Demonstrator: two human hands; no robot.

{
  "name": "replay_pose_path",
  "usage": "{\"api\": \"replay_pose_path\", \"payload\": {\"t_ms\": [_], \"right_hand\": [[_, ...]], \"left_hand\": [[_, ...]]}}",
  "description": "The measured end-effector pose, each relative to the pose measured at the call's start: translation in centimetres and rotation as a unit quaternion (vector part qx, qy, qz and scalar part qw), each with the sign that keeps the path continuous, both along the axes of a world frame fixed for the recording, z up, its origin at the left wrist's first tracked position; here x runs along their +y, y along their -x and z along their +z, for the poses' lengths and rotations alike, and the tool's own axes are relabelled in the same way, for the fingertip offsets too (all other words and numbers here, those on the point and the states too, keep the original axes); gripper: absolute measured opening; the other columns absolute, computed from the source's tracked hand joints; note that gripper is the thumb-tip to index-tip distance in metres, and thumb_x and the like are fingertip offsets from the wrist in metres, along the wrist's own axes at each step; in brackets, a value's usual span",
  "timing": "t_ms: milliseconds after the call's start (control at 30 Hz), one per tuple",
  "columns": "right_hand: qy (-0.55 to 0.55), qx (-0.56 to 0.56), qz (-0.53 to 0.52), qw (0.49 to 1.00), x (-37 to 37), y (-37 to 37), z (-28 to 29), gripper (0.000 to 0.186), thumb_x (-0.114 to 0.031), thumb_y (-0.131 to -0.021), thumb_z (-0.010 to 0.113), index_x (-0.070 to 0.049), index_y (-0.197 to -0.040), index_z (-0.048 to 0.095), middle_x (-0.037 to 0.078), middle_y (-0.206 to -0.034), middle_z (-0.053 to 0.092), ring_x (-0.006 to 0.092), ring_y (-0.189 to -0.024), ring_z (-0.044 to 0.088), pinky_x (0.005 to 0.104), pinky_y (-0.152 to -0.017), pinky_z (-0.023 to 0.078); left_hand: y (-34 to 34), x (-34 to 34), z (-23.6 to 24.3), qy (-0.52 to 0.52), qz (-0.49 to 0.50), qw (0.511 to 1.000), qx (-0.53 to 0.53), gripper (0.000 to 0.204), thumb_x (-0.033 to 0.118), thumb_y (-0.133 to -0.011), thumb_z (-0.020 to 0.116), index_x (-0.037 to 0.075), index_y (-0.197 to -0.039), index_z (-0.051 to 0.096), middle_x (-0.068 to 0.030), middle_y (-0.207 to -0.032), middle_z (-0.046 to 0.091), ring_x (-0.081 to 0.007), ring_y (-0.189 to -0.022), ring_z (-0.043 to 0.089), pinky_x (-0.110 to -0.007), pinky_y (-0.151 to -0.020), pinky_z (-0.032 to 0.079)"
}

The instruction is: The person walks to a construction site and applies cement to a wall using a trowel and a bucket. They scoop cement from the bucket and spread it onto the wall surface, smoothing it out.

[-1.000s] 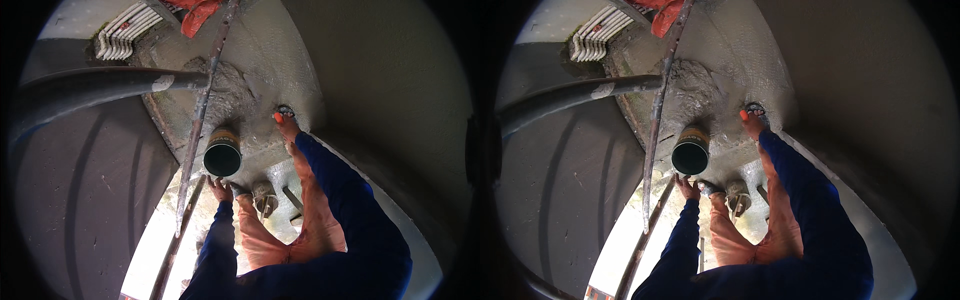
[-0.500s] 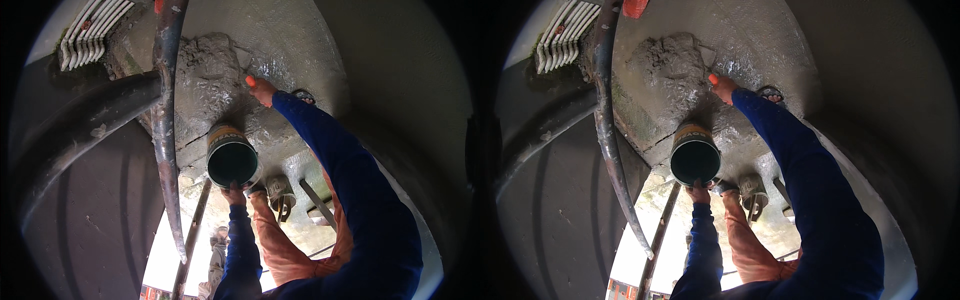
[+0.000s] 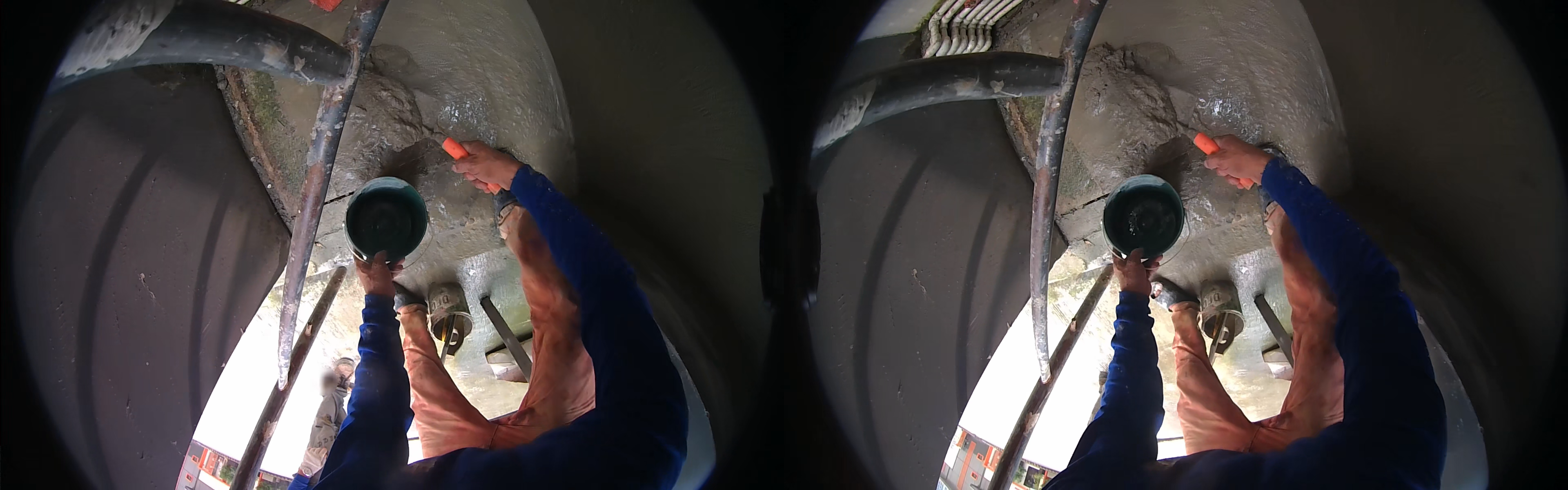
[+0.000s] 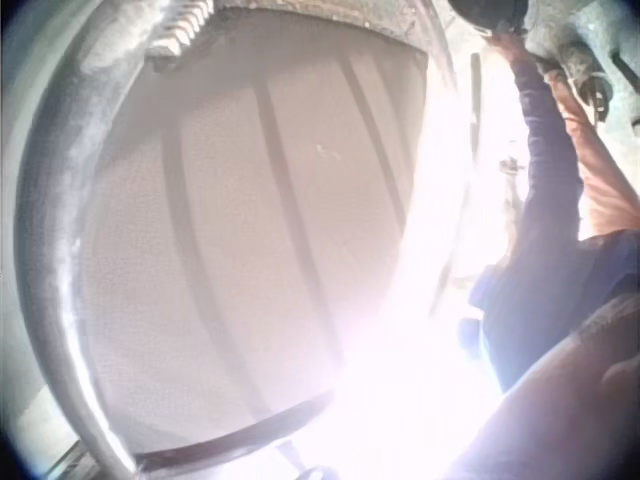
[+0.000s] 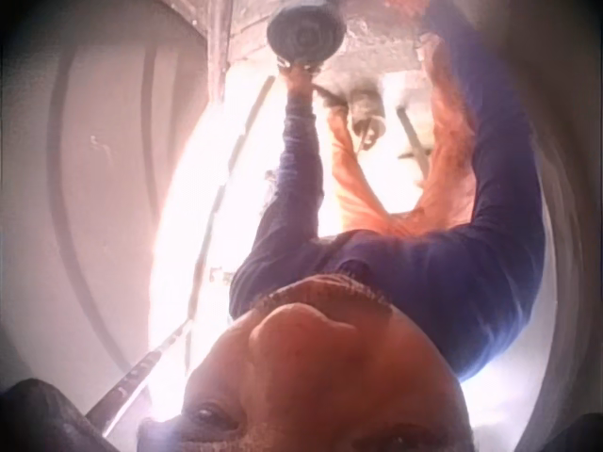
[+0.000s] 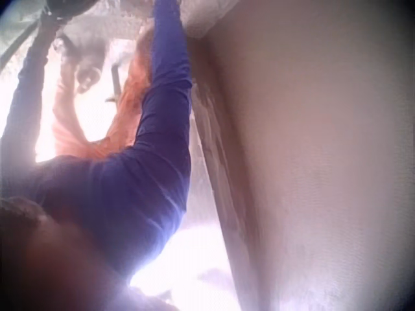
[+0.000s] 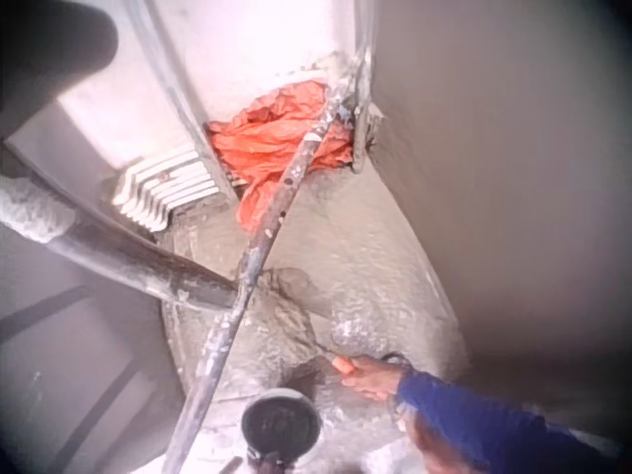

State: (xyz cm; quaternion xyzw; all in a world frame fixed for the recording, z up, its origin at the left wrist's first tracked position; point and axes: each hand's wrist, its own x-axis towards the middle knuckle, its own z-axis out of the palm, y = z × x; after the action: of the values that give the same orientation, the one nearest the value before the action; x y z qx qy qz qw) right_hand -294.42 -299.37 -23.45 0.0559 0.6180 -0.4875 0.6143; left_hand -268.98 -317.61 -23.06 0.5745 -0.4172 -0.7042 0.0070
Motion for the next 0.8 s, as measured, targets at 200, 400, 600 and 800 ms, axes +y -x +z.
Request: {"api": "replay_pose_path", "payload": {"t_ms": [200, 400, 600, 800], "right_hand": [[-0.056, 0.025, 0.215, 0.975, 3.2, -2.4, 12.1, 0.012, -0.013, -0.081, 0.052, -0.002, -0.080, 0.046, 0.000, -0.051, 0.040, 0.0075, -0.038, 0.041, 0.0234, -0.031, 0.031], [0.123, 0.296, 0.688, 0.651, -0.5, -2.7, 13.4, 0.021, -0.017, -0.078, 0.049, 0.002, -0.073, 0.057, 0.011, -0.051, 0.052, 0.0210, -0.048, 0.057, 0.0344, -0.045, 0.046], [-0.116, 0.371, 0.611, 0.689, -11.4, -8.7, 11.5, 0.025, -0.016, -0.079, 0.046, -0.002, -0.086, 0.065, 0.015, -0.092, 0.064, 0.0291, -0.086, 0.062, 0.0373, -0.068, 0.051], [-0.078, 0.421, 0.538, 0.726, -5.8, -7.0, 18.5, 0.023, -0.008, -0.072, 0.052, 0.005, -0.089, 0.060, 0.018, -0.080, 0.062, 0.0313, -0.074, 0.063, 0.0387, -0.063, 0.050]], "left_hand": [[2.1, -0.8, -0.9, 0.024, 0.030, 0.999, -0.019, 0.053, 0.000, -0.071, 0.052, 0.009, -0.120, 0.033, -0.0171, -0.095, 0.055, -0.0256, -0.058, 0.061, -0.032, -0.043, 0.053], [1.4, 2.1, -0.8, 0.086, -0.028, 0.995, -0.037, 0.058, -0.001, -0.070, 0.052, 0.009, -0.123, 0.031, -0.0161, -0.100, 0.053, -0.0277, -0.069, 0.061, -0.033, -0.047, 0.055], [0.5, 4.3, -1.2, 0.266, -0.100, 0.959, 0.005, 0.073, -0.001, -0.067, 0.049, 0.005, -0.133, 0.018, -0.0225, -0.104, 0.051, -0.0283, -0.062, 0.062, -0.034, -0.045, 0.054], [-0.3, 2.7, -2.2, 0.027, 0.067, 0.997, 0.032, 0.066, -0.005, -0.069, 0.048, 0.009, -0.129, 0.022, -0.0190, -0.105, 0.051, -0.0290, -0.067, 0.061, -0.036, -0.044, 0.054]]}}
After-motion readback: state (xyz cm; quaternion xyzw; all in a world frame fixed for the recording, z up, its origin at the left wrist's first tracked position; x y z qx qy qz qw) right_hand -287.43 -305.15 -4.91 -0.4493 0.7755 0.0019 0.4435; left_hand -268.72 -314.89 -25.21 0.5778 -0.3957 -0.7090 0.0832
